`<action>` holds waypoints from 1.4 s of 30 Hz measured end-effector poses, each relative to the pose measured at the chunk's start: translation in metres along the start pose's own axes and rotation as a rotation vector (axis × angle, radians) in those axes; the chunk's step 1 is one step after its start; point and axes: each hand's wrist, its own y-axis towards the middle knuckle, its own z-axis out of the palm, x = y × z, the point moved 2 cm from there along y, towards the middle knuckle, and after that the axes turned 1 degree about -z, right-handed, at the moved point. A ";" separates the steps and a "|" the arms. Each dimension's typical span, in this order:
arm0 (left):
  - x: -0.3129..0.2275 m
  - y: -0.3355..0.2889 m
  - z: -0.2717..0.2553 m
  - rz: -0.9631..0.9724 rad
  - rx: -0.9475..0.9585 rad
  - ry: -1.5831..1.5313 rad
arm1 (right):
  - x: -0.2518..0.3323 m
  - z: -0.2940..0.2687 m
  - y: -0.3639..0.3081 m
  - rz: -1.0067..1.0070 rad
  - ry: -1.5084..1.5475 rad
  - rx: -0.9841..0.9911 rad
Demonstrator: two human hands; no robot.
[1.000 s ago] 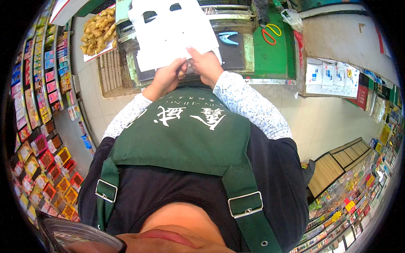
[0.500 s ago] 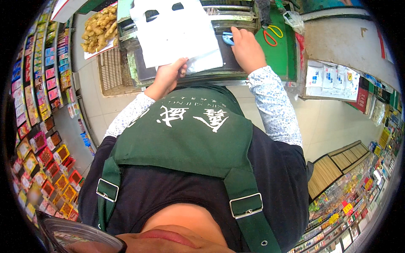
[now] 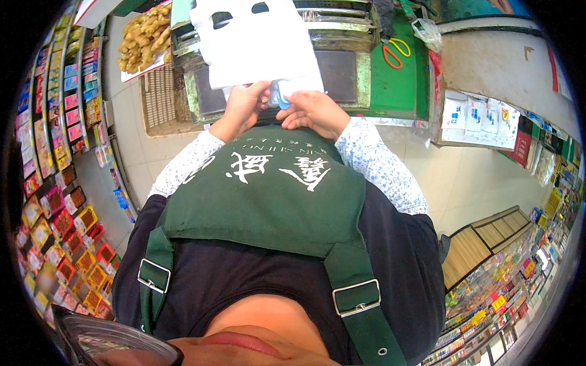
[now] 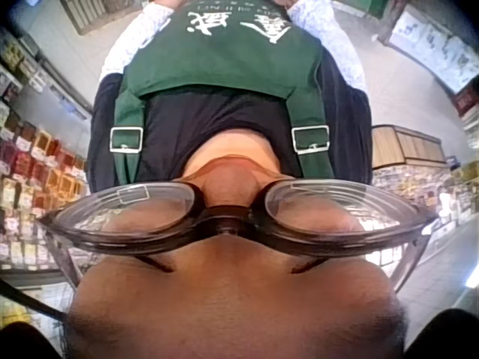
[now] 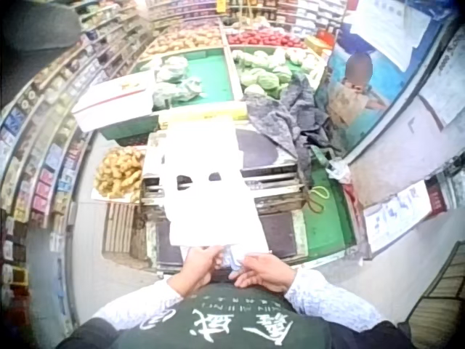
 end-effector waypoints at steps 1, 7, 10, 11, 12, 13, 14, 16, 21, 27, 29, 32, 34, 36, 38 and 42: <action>0.000 0.001 0.000 -0.003 -0.001 -0.011 | 0.000 0.001 0.003 0.012 -0.004 -0.008; 0.000 0.004 0.002 0.008 -0.023 -0.035 | -0.003 0.001 0.015 -0.031 -0.009 -0.034; -0.001 0.002 0.002 0.004 -0.020 -0.011 | -0.002 0.002 0.016 -0.037 -0.010 -0.036; -0.002 0.001 0.003 0.006 -0.022 -0.004 | -0.002 0.003 0.016 -0.036 -0.012 -0.038; -0.003 0.000 0.002 0.003 -0.007 0.002 | -0.001 0.005 0.016 -0.051 -0.010 -0.048; -0.003 -0.001 0.001 0.000 0.008 0.008 | 0.000 0.008 0.016 -0.066 -0.007 -0.059; -0.004 -0.002 0.001 -0.003 0.022 0.015 | 0.001 0.010 0.016 -0.081 -0.005 -0.069; -0.009 -0.008 0.006 0.001 0.019 0.005 | 0.004 0.008 0.020 -0.097 0.023 -0.061; -0.010 -0.006 0.003 -0.014 0.007 -0.037 | 0.003 0.004 0.031 -0.129 0.038 -0.038; -0.010 -0.006 0.004 0.006 0.034 -0.071 | -0.001 0.003 0.034 -0.169 -0.017 -0.038; -0.008 -0.005 0.003 0.009 0.034 -0.092 | 0.003 0.006 0.030 -0.162 -0.054 -0.046; -0.013 -0.010 0.006 0.018 0.048 -0.092 | 0.008 0.007 0.019 -0.140 -0.232 -0.218; -0.011 -0.006 0.004 0.011 0.071 -0.079 | 0.006 0.006 0.020 -0.207 -0.212 -0.176; -0.010 -0.004 0.004 0.027 0.067 -0.071 | 0.004 0.007 0.021 -0.247 -0.173 -0.154; -0.012 -0.004 0.007 0.067 0.037 -0.068 | 0.000 0.013 0.021 -0.259 -0.114 -0.154; -0.015 0.000 -0.001 0.097 0.044 -0.083 | -0.011 0.002 0.009 -0.071 -0.217 -0.007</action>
